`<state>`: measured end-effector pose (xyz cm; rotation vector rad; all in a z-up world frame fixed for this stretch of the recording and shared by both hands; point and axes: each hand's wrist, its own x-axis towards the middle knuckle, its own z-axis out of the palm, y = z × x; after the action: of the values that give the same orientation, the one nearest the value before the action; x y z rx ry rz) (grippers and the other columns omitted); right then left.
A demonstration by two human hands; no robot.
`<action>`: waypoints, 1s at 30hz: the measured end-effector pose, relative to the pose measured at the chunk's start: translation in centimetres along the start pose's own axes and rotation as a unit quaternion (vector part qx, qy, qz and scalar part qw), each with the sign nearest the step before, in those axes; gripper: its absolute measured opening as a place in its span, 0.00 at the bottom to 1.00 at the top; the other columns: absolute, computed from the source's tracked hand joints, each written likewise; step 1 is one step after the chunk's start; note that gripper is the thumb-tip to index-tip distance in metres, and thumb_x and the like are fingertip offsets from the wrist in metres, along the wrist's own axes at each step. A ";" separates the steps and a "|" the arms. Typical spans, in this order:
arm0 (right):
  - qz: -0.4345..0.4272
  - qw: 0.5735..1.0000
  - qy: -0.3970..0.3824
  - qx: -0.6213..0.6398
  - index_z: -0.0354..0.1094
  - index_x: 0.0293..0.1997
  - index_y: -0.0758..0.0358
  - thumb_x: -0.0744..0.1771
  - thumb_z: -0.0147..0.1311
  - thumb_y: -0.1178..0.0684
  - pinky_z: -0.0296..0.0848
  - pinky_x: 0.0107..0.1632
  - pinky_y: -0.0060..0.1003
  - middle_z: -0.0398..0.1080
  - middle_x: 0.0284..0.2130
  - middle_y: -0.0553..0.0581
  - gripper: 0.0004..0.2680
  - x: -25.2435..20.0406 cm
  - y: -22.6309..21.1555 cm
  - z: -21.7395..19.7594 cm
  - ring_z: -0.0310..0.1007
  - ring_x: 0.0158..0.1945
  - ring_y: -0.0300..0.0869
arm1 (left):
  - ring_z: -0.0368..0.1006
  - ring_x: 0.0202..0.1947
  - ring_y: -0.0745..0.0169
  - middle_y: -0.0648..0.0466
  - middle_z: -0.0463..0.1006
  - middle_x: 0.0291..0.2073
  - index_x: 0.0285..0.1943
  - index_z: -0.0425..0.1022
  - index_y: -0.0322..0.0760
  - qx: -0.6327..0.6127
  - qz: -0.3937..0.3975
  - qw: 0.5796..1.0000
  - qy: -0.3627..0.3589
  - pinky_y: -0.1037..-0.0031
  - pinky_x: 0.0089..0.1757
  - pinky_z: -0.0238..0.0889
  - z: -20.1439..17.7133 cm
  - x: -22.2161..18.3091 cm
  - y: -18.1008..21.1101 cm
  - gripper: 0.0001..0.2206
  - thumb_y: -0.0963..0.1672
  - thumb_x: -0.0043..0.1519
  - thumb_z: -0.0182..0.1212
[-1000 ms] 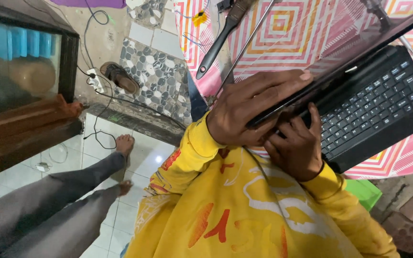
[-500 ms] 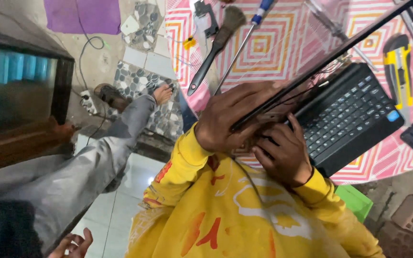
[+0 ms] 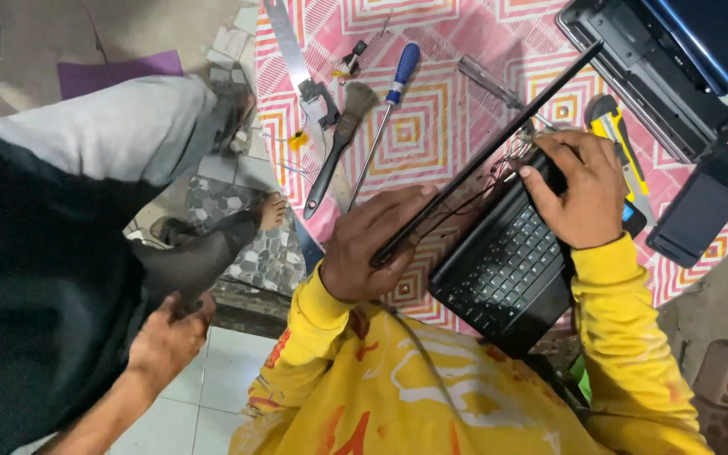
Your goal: Disassembling and reassembling a laptop, involving the removal and installation of the keyboard, screen, and casing.
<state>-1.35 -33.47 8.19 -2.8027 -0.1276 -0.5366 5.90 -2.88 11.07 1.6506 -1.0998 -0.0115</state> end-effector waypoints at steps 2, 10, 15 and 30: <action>0.003 1.000 -0.004 -0.005 0.76 0.54 0.68 0.72 0.55 0.48 0.68 0.56 0.49 0.72 0.48 0.63 0.13 -0.1 0.1 0.3 0.69 0.52 0.56 | 0.73 0.61 0.40 0.41 0.72 0.62 0.68 0.63 0.30 -0.002 -0.003 1.000 0.001 0.57 0.62 0.69 -0.1 -0.1 0.0 0.23 0.37 0.61 0.51; 0.015 0.995 -0.032 -0.090 0.78 0.53 0.64 0.72 0.54 0.43 0.71 0.54 0.43 0.74 0.51 0.58 0.14 0.1 0.2 0.5 0.72 0.53 0.52 | 0.74 0.61 0.42 0.41 0.73 0.61 0.67 0.65 0.30 0.000 -0.016 1.000 0.016 0.58 0.61 0.70 0.1 0.0 -0.1 0.22 0.36 0.62 0.53; 0.040 0.986 -0.093 -0.131 0.76 0.44 0.59 0.71 0.53 0.38 0.73 0.45 0.43 0.74 0.47 0.57 0.14 1.2 0.0 0.9 0.75 0.50 0.52 | 0.74 0.60 0.42 0.42 0.74 0.59 0.64 0.67 0.31 -0.044 -0.067 0.996 0.047 0.58 0.61 0.69 0.2 0.1 0.2 0.15 0.44 0.71 0.47; 0.107 0.991 0.048 -0.064 0.71 0.45 0.69 0.68 0.57 0.49 0.66 0.50 0.50 0.69 0.42 0.66 0.11 -1.6 1.5 5.2 0.68 0.46 0.60 | 0.75 0.55 0.41 0.41 0.74 0.55 0.64 0.66 0.33 -0.028 -0.023 0.999 0.040 0.58 0.57 0.70 1.0 0.9 1.6 0.18 0.41 0.64 0.50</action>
<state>-0.82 -33.44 2.58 -2.8583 0.2329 -0.6461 4.85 -4.16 12.34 1.6134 -0.9925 -0.0065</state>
